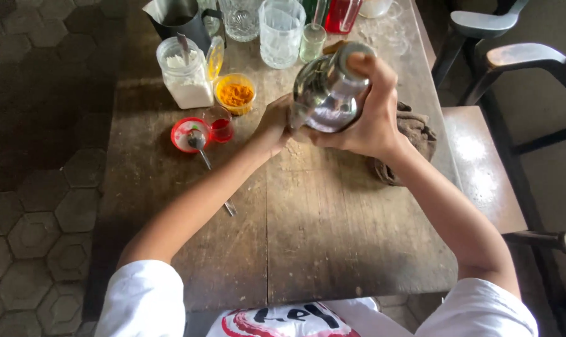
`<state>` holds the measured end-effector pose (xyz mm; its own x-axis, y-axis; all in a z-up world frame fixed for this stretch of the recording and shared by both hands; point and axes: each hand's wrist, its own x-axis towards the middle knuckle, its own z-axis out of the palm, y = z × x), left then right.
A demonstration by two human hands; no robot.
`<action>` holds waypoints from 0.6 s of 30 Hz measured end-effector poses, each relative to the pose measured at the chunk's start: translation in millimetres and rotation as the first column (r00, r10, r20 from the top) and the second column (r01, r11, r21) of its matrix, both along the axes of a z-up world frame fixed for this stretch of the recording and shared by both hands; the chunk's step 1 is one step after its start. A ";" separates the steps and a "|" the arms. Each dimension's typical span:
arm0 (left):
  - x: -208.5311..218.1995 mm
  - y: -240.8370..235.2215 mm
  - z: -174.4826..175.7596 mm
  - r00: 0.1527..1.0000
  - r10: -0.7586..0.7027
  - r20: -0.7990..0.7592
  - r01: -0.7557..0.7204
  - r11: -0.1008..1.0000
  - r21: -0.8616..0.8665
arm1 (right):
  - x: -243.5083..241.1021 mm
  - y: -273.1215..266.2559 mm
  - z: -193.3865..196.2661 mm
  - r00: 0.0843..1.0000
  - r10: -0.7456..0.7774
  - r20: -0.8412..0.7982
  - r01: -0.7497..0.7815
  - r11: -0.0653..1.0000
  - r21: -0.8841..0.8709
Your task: Pouring a liquid into a shaker and shaking it to mix the contents.
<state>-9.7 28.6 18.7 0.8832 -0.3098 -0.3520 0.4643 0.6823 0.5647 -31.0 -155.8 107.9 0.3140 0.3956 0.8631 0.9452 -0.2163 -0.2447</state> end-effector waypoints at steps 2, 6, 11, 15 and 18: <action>-2.9 5.0 9.7 0.971 -0.015 0.240 -0.110 0.860 0.499 | 6.7 -2.4 -6.8 0.985 -0.145 -0.096 0.141 0.989 -0.050; -3.5 5.7 11.7 0.930 0.096 0.355 -0.284 0.801 0.526 | 25.1 6.1 0.0 0.988 -0.115 -0.106 0.114 0.993 -0.017; -18.7 8.1 0.5 0.785 0.144 0.602 -0.483 0.751 0.451 | 47.6 9.8 -0.3 0.975 -0.101 -0.196 0.092 0.994 -0.059; -28.2 12.8 10.4 0.843 0.143 0.518 -0.395 0.819 0.416 | 59.4 10.7 -7.2 0.977 -0.058 -0.204 0.047 0.997 -0.059; -31.7 12.5 12.2 0.837 0.155 0.525 -0.390 0.841 0.375 | 65.7 9.6 -11.6 0.980 -0.022 -0.199 0.000 0.994 -0.112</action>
<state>-41.4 41.2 30.9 0.9952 0.0585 0.0783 -0.0940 0.3529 0.9309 34.6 -146.3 96.3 0.4800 0.4810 0.7337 0.8773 -0.2627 -0.4017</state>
